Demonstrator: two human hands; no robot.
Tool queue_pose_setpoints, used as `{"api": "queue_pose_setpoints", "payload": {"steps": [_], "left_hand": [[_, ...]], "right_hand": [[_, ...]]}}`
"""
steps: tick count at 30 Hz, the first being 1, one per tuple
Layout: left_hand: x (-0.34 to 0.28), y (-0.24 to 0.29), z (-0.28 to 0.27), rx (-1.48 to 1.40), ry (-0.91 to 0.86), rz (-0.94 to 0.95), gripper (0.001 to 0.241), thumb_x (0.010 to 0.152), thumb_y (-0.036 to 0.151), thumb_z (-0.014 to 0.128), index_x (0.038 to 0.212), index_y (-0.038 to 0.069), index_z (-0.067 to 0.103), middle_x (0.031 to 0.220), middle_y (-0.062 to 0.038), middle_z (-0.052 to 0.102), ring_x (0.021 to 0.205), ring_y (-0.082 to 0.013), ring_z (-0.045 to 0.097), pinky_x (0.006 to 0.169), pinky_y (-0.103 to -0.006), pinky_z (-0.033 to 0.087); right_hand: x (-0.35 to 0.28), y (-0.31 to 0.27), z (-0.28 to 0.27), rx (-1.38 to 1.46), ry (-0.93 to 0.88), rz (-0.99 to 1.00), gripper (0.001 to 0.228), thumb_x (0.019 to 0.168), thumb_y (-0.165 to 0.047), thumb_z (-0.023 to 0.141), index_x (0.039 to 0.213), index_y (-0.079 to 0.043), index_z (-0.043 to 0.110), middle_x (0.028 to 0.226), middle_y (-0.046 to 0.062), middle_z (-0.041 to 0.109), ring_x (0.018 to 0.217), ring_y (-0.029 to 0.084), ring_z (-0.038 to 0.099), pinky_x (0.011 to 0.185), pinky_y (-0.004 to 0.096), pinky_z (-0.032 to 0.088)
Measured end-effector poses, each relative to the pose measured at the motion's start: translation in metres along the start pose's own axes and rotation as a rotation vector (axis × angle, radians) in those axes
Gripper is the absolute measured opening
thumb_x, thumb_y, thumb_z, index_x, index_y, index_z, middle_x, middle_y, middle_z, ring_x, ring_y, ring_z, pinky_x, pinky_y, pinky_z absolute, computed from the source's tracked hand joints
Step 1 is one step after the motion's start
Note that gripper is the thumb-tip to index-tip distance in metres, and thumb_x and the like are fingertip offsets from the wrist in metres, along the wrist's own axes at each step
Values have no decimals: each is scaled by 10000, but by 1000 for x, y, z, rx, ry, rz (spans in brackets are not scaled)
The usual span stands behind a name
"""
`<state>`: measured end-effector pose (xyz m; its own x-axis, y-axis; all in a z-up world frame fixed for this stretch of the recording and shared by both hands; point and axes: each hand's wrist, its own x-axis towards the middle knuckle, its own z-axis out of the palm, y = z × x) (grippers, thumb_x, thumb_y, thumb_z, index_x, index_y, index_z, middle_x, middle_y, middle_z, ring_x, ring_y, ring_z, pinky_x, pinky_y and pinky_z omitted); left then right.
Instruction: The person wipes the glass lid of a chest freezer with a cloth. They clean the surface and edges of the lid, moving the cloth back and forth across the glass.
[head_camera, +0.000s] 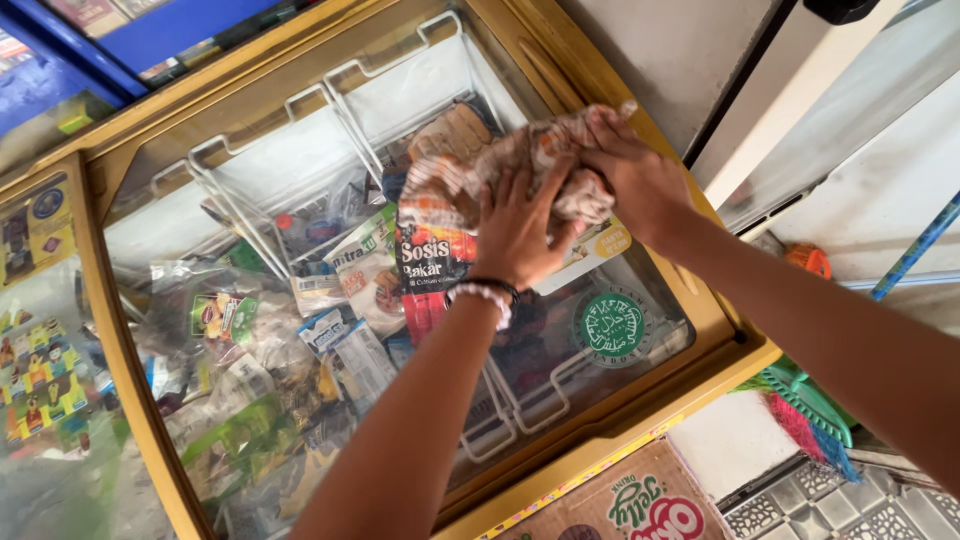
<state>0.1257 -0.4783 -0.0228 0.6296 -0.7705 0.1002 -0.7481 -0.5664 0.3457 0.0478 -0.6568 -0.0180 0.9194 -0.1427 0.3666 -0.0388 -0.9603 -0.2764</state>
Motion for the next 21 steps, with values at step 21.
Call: {"api": "queue_pose_setpoints", "payload": {"steps": [21], "left_hand": [[71,-54,-16,-53,-2,-119,835,873,357,711,1559,335,236,1650,-216,241,1540,-417,177,1245,-576,104]], "right_hand": [[87,13,21,218,43,-21,409,863,-149,767,1269,-148,722,1475,213,548,1292,373,586,1037,458,506]]}}
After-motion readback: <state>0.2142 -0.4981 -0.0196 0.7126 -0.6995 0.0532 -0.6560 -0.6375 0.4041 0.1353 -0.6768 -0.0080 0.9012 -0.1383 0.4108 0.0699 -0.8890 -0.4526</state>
